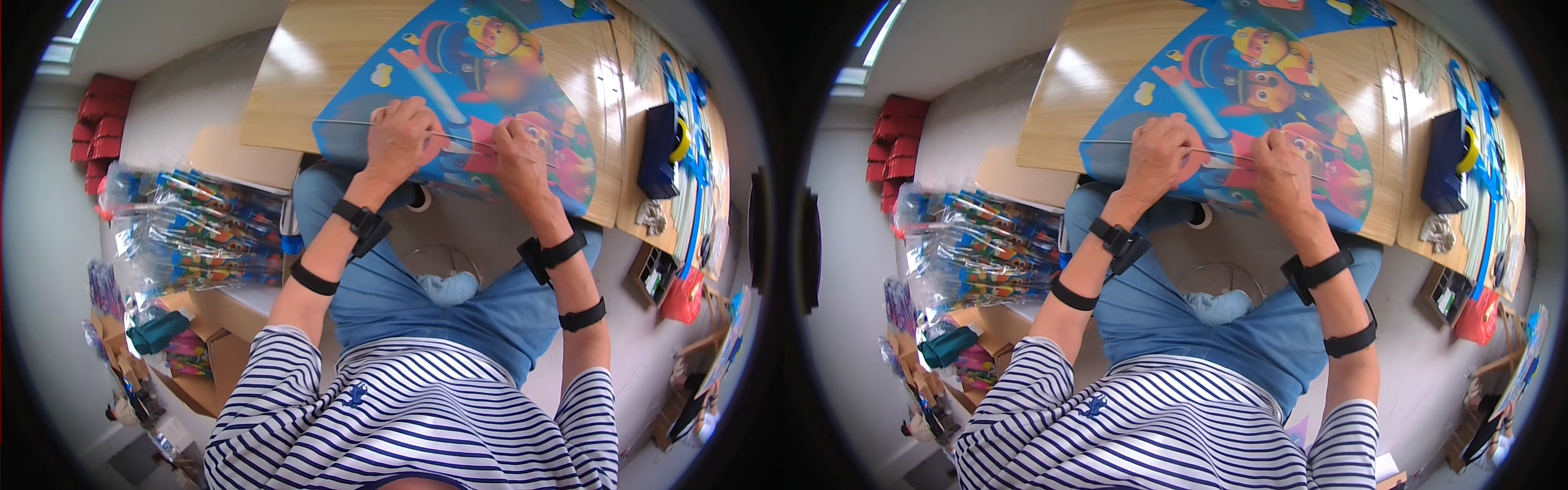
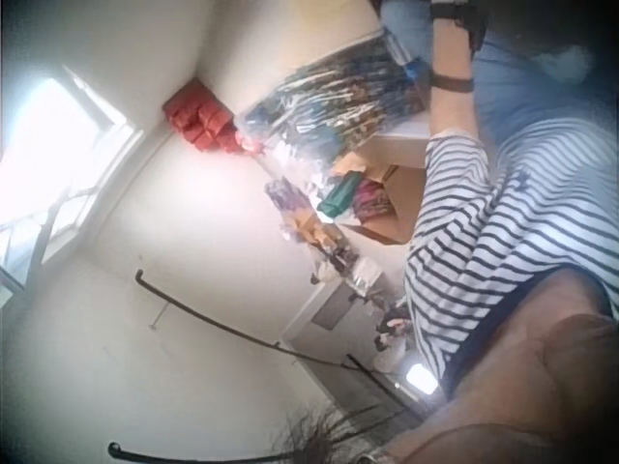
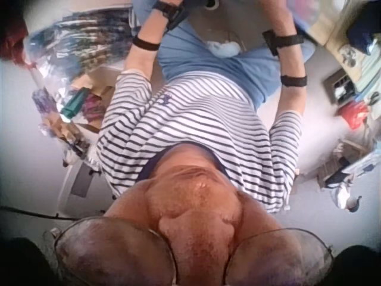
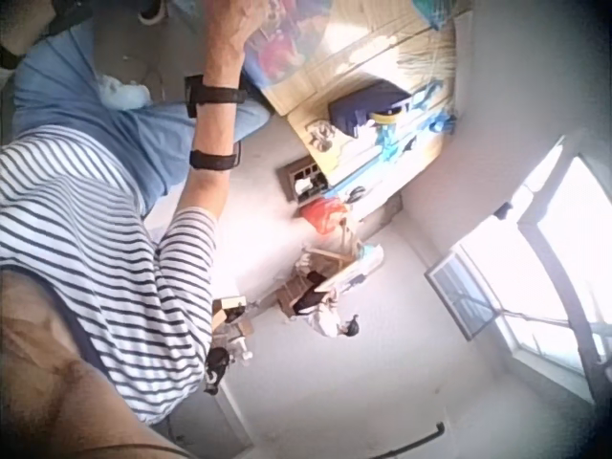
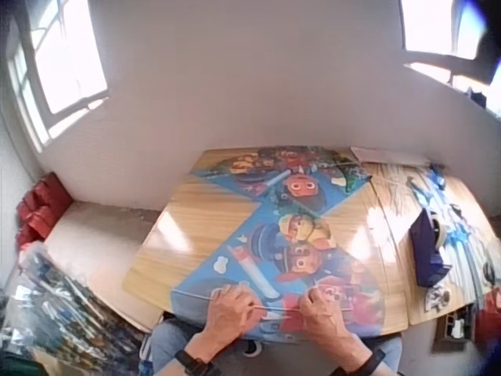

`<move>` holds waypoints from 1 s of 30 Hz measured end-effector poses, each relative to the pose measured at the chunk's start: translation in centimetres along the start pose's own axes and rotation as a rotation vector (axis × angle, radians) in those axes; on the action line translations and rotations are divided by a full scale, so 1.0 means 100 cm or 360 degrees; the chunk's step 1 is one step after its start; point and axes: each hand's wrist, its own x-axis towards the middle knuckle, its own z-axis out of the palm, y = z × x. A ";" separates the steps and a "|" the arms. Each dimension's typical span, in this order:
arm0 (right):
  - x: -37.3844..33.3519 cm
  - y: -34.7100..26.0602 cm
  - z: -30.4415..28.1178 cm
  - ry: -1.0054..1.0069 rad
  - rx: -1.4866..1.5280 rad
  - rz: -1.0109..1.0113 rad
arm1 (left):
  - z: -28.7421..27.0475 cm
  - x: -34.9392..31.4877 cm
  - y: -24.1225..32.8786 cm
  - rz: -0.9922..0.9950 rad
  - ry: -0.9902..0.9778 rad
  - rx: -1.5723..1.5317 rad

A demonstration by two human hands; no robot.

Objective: The recorder folds, bags, and attaches strings to cartoon-printed plastic kites at a wooden work table.

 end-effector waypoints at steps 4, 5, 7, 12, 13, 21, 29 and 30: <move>0.002 0.001 0.000 0.0064 0.0005 -0.0054 | 0.000 -0.004 0.000 -0.0016 0.0026 -0.0018; 0.002 0.002 -0.001 0.0034 -0.0010 -0.0066 | 0.001 -0.005 0.000 -0.0004 0.0062 -0.0034; 0.002 0.001 -0.002 0.0015 -0.0036 -0.0080 | 0.004 -0.004 -0.003 0.0036 0.0181 0.0095; 0.003 -0.001 -0.005 -0.0003 -0.0092 -0.0072 | 0.011 -0.006 -0.004 -0.0002 0.0232 0.0084; 0.003 -0.001 -0.005 -0.0017 -0.0059 -0.0057 | 0.010 -0.007 -0.003 -0.0010 0.0227 0.0079; 0.004 -0.002 -0.006 -0.0076 -0.0004 0.0023 | 0.006 -0.010 -0.004 0.0056 0.0192 -0.0048; 0.004 -0.002 -0.007 -0.0085 0.0005 0.0001 | 0.007 -0.010 -0.004 0.0037 0.0155 -0.0067; 0.004 -0.002 -0.006 -0.0074 0.0002 -0.0016 | 0.007 -0.010 -0.004 0.0041 0.0158 -0.0071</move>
